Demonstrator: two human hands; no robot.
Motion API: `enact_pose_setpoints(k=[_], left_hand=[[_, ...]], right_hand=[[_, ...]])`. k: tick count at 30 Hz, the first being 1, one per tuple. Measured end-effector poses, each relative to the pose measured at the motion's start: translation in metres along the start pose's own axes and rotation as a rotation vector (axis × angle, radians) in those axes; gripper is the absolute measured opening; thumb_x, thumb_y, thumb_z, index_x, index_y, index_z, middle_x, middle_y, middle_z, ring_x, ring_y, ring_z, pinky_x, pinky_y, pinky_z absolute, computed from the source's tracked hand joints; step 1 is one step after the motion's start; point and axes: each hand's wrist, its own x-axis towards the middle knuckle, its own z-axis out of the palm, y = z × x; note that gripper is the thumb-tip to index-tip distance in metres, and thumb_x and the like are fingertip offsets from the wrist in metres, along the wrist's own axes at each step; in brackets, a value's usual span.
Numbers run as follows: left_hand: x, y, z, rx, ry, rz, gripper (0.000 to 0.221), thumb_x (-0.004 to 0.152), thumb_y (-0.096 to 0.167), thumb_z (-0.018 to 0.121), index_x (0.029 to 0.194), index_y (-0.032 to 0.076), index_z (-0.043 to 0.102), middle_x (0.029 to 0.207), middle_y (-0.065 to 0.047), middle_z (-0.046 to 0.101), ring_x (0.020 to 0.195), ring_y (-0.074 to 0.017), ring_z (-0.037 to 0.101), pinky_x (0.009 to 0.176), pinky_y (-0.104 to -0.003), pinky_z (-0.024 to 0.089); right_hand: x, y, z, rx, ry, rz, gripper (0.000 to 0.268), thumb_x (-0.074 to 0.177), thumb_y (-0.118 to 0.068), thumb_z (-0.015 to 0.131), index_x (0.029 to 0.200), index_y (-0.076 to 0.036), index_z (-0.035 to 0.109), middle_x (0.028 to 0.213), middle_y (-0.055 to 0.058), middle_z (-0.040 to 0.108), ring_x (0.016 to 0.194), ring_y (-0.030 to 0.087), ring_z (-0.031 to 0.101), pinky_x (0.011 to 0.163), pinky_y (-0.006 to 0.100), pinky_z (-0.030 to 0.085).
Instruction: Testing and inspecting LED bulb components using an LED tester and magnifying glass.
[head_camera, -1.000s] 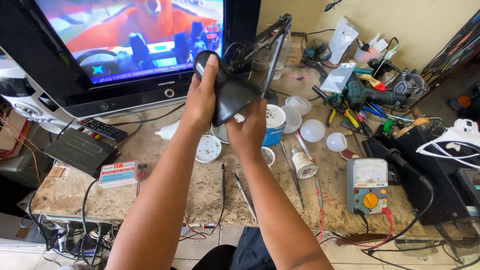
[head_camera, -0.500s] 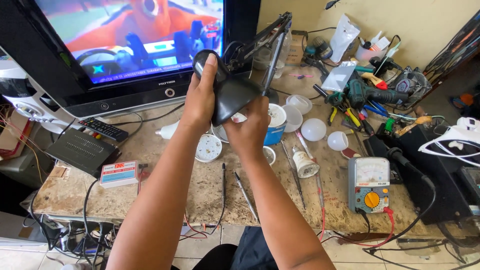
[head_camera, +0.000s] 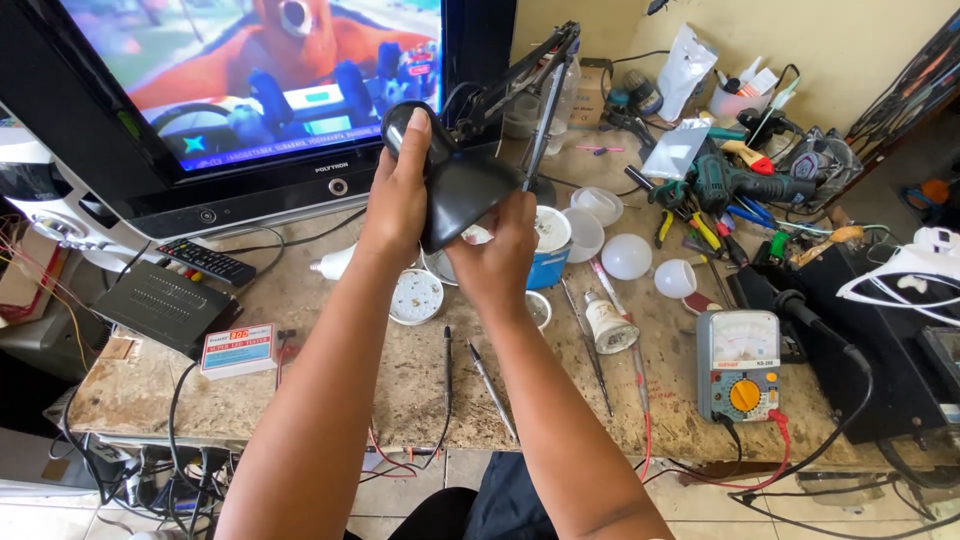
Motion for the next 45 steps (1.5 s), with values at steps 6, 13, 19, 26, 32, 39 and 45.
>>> enact_pose_setpoints(k=[6,13,19,26,32,39,45], left_hand=[[0.003,-0.001,0.001,0.002,0.005,0.010,0.106,0.076,0.080,0.062,0.148,0.003,0.048,0.117,-0.021,0.066,0.107,-0.0316,0.071,0.081,-0.041,0.066],[-0.005,0.003,0.006,-0.022,0.009,0.007,0.101,0.077,0.078,0.062,0.145,0.004,0.051,0.115,-0.021,0.067,0.104,-0.0314,0.072,0.079,-0.039,0.066],[-0.004,0.003,0.004,-0.013,0.017,0.000,0.104,0.075,0.079,0.062,0.146,0.004,0.050,0.112,-0.019,0.067,0.101,-0.0301,0.072,0.076,-0.039,0.067],[-0.002,0.001,0.002,-0.013,0.017,-0.005,0.104,0.076,0.079,0.063,0.147,0.004,0.048,0.111,-0.019,0.066,0.098,-0.0298,0.073,0.074,-0.037,0.067],[-0.002,0.001,0.002,-0.004,0.022,-0.014,0.105,0.075,0.080,0.061,0.147,0.005,0.048,0.113,-0.021,0.068,0.100,-0.0299,0.074,0.075,-0.038,0.068],[-0.014,0.014,0.000,0.070,0.012,-0.022,0.105,0.074,0.083,0.056,0.147,0.006,0.052,0.121,-0.023,0.068,0.112,-0.0342,0.071,0.088,-0.044,0.063],[-0.017,0.019,-0.004,0.073,0.003,-0.026,0.100,0.074,0.082,0.055,0.143,0.009,0.056,0.123,-0.022,0.068,0.117,-0.0332,0.068,0.093,-0.043,0.060]], right_hand=[[0.000,-0.004,0.000,0.014,-0.016,0.027,0.030,0.082,-0.030,0.084,0.097,-0.014,0.063,0.088,0.003,0.052,0.074,0.032,0.068,0.085,0.054,0.053],[-0.002,0.005,0.001,0.022,-0.027,0.088,0.030,0.081,-0.034,0.084,0.096,-0.017,0.064,0.085,-0.002,0.050,0.071,0.026,0.066,0.085,0.050,0.051],[-0.007,0.023,0.004,-0.015,-0.047,0.128,0.030,0.084,-0.038,0.080,0.096,-0.019,0.060,0.088,-0.002,0.055,0.075,0.024,0.067,0.085,0.047,0.050],[-0.001,-0.004,0.000,-0.008,-0.066,0.168,0.035,0.083,-0.040,0.079,0.097,-0.014,0.060,0.083,0.005,0.065,0.078,0.032,0.073,0.087,0.051,0.049],[-0.002,0.012,0.009,0.040,-0.003,0.060,0.033,0.072,-0.028,0.088,0.091,-0.014,0.065,0.075,0.005,0.062,0.077,0.038,0.072,0.080,0.055,0.053],[-0.003,-0.013,0.000,0.102,-0.009,0.066,0.029,0.080,-0.027,0.075,0.102,-0.015,0.061,0.081,0.006,0.064,0.080,0.028,0.066,0.078,0.048,0.052],[-0.001,-0.007,0.006,0.056,0.011,-0.044,0.042,0.078,-0.021,0.088,0.111,-0.016,0.063,0.092,0.006,0.064,0.092,0.032,0.069,0.087,0.044,0.054]])
